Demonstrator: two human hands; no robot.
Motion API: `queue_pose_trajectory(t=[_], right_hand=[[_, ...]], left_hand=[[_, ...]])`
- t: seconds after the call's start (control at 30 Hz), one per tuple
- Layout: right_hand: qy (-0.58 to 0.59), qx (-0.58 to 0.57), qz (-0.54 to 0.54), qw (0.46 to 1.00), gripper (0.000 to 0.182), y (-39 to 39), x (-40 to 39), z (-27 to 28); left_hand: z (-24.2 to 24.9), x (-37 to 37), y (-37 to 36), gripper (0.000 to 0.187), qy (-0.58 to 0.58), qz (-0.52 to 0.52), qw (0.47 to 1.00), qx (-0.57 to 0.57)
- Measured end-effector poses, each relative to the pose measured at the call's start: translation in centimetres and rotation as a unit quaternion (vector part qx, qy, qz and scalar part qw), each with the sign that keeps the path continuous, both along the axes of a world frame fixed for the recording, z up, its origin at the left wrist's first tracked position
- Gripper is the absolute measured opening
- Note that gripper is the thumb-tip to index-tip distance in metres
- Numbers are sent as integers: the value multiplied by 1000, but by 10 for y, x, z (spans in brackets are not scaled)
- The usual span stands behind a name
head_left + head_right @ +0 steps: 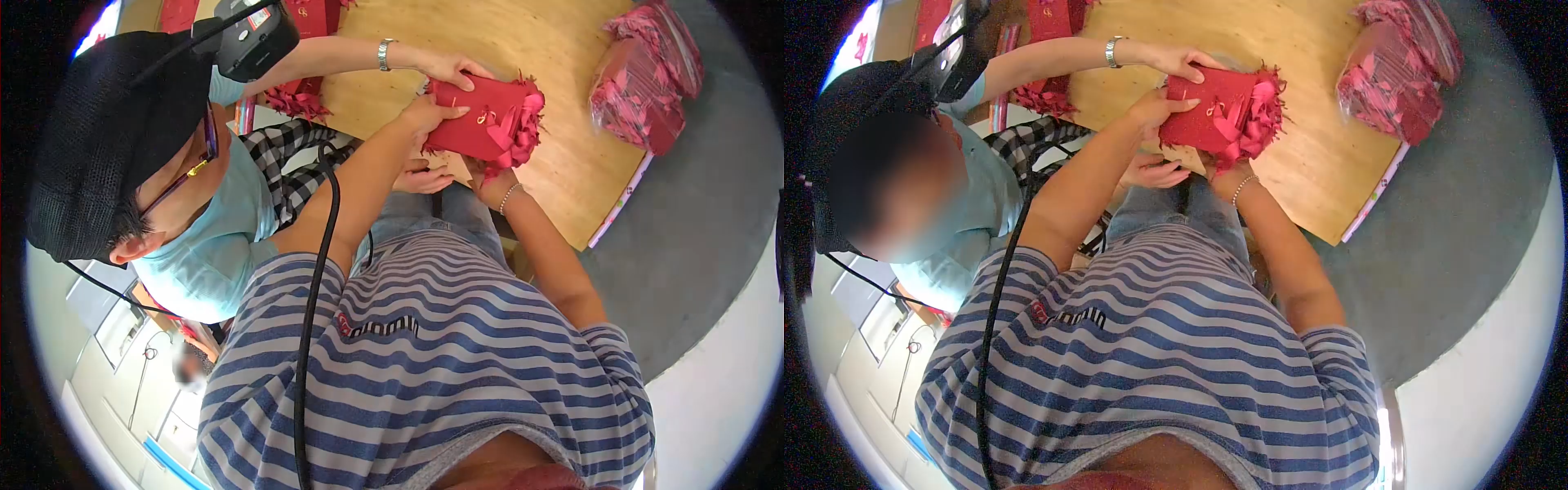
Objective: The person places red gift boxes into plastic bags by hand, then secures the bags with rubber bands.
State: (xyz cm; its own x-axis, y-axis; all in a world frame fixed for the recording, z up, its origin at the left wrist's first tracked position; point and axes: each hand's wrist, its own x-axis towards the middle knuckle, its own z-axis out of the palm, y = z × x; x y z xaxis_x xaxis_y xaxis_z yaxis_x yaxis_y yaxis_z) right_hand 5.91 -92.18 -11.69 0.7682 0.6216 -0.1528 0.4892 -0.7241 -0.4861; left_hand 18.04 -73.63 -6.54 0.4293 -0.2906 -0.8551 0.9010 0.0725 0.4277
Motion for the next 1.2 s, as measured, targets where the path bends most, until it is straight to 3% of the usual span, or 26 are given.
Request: queue_pose_trajectory(t=[0.1, 0.23, 0.3, 0.37, 0.4, 0.43, 0.5, 0.53, 0.6, 0.73, 0.8, 0.83, 0.9, 0.93, 0.97, 1.03, 1.07, 1.17, 1.2], right_hand=[[65, -74, 42, 994, 69, -4, -7, 22], [163, -42, 29, 985, 60, -8, 6, 82], [348, -56, 51, 934, 34, -6, 17, 117], [330, -31, 42, 942, 29, -8, 25, 134], [172, 77, -23, 982, 32, -11, 30, 130], [6, 183, -85, 979, 36, -13, 37, 127], [-69, -57, -148, 985, 50, -10, 63, 146], [17, -126, -174, 976, 69, -16, 71, 132], [40, -113, -179, 977, 74, -24, 72, 105], [50, -95, -174, 979, 84, -36, 61, 78], [41, -76, -178, 980, 84, -41, 54, 72], [35, -58, -186, 980, 85, -42, 51, 70], [41, -41, -199, 978, 87, -45, 55, 72], [46, -42, -199, 978, 87, -46, 57, 71], [42, -42, -201, 978, 87, -47, 54, 68], [45, -36, -208, 977, 86, -45, 54, 67], [49, -32, -209, 976, 85, -42, 54, 67], [47, -17, -226, 973, 85, -36, 54, 51], [44, -4, -226, 973, 85, -37, 55, 48]], left_hand=[[-17, -7, 1, 38, -33, 7, 999, -15], [-32, -13, -4, 39, -57, 1, 998, -2], [-45, -21, -9, 39, -184, 38, 982, 17], [-33, -18, -14, 41, -183, 21, 982, 41], [-27, -17, -18, 43, -183, 5, 981, 66], [-27, -15, -19, 43, -183, 5, 981, 63], [-37, -14, -15, 47, -126, -9, 991, -53], [-43, -16, -15, 47, -128, -10, 990, -52], [-59, -22, -15, 47, -159, -36, 984, 72], [-55, -33, -21, 53, -233, -82, 958, 145], [-6, -27, -39, 66, -227, -204, 889, 342], [4, -28, -46, 66, -227, -207, 889, 339], [21, -27, -60, 77, -327, -274, 756, 495], [30, -22, -62, 98, -288, -258, 804, 453], [24, -26, -63, 98, -287, -258, 804, 453], [8, -31, -62, 122, -364, -208, 761, 495], [-9, -29, -56, 137, -343, -212, 792, 458], [-28, -24, -47, 136, -375, -157, 840, 358], [-26, -24, -48, 135, -376, -155, 835, 371]])
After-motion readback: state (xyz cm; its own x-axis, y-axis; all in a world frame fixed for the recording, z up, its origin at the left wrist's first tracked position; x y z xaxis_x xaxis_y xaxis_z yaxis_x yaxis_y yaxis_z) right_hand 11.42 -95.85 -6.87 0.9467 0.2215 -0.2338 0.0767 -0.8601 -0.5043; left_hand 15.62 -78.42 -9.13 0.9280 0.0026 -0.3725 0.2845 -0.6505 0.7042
